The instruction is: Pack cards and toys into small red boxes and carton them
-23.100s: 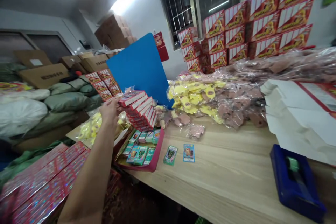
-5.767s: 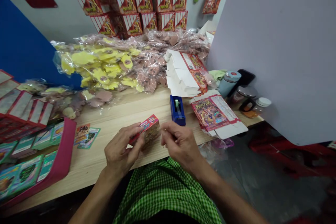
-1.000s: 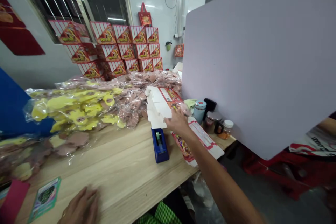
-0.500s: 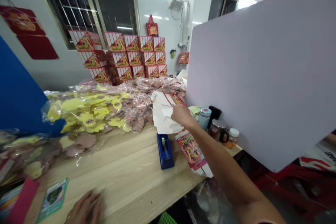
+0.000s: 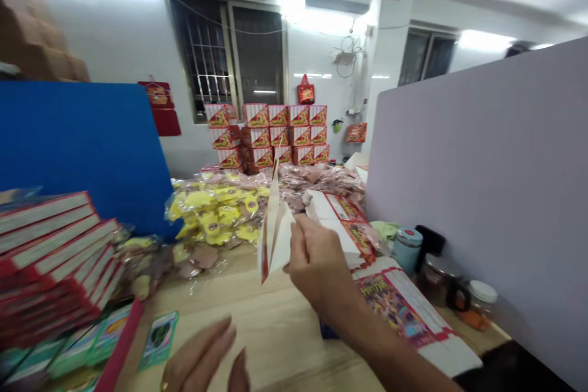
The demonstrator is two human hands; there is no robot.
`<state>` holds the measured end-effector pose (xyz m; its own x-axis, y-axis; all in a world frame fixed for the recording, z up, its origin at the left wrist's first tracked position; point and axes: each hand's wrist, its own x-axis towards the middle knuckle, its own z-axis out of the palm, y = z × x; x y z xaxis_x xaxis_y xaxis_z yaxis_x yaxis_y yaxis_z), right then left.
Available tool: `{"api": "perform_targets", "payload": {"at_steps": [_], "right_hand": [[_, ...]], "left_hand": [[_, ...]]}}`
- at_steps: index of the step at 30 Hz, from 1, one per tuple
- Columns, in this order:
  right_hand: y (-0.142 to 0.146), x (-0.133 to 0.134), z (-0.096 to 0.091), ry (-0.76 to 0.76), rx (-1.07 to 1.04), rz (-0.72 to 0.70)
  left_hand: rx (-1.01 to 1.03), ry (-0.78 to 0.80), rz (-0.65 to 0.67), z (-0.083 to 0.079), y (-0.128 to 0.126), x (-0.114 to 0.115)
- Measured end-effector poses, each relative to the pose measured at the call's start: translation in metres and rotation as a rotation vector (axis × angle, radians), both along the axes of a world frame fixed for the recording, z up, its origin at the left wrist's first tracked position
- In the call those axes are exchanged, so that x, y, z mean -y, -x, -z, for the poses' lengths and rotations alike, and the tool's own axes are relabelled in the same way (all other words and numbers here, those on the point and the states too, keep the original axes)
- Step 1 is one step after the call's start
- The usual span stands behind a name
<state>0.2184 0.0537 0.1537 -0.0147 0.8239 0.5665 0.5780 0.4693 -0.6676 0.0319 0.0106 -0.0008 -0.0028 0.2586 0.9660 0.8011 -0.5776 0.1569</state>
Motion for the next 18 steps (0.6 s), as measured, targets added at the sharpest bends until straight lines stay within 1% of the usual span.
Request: {"api": "perform_targets", "payload": {"at_steps": [2, 4, 5, 6, 7, 8, 9, 10, 11, 13, 15, 16, 18], "right_hand": [[0.027, 0.009, 0.027, 0.051, -0.146, -0.117], [0.045, 0.022, 0.041, 0.112, -0.228, -0.277], [0.049, 0.029, 0.043, 0.151, -0.253, -0.375], [0.050, 0.035, 0.042, 0.182, -0.265, -0.469], [0.047, 0.039, 0.039, 0.195, -0.256, -0.536], [0.043, 0.041, 0.035, 0.180, -0.222, -0.553], [0.037, 0.040, 0.032, 0.127, -0.165, -0.516], [0.030, 0.036, 0.029, 0.041, -0.096, -0.436], [0.024, 0.030, 0.027, -0.066, -0.021, -0.341], [0.016, 0.015, 0.027, -0.286, 0.137, -0.184], [0.013, 0.000, 0.032, -0.440, 0.285, -0.110], [0.014, -0.005, 0.035, -0.465, 0.357, -0.092], [0.016, -0.011, 0.042, -0.444, 0.476, -0.069]], "left_hand": [[0.003, 0.039, -0.077, -0.023, -0.003, -0.004], [-0.050, 0.048, -0.050, -0.036, 0.007, -0.009], [-0.053, 0.059, -0.021, -0.041, 0.016, -0.011], [-0.013, 0.088, -0.004, -0.045, 0.026, -0.011], [0.086, 0.137, -0.011, -0.049, 0.037, -0.010], [0.240, 0.199, -0.033, -0.054, 0.047, -0.008], [0.426, 0.264, -0.050, -0.059, 0.057, -0.005], [0.624, 0.327, -0.048, -0.065, 0.065, -0.003], [0.813, 0.389, -0.012, -0.070, 0.072, -0.001], [1.113, 0.490, 0.147, -0.079, 0.080, 0.000], [1.299, 0.585, 0.317, -0.082, 0.082, -0.002], [1.357, 0.624, 0.380, -0.082, 0.081, -0.003], [1.411, 0.682, 0.456, -0.078, 0.079, -0.004]]}}
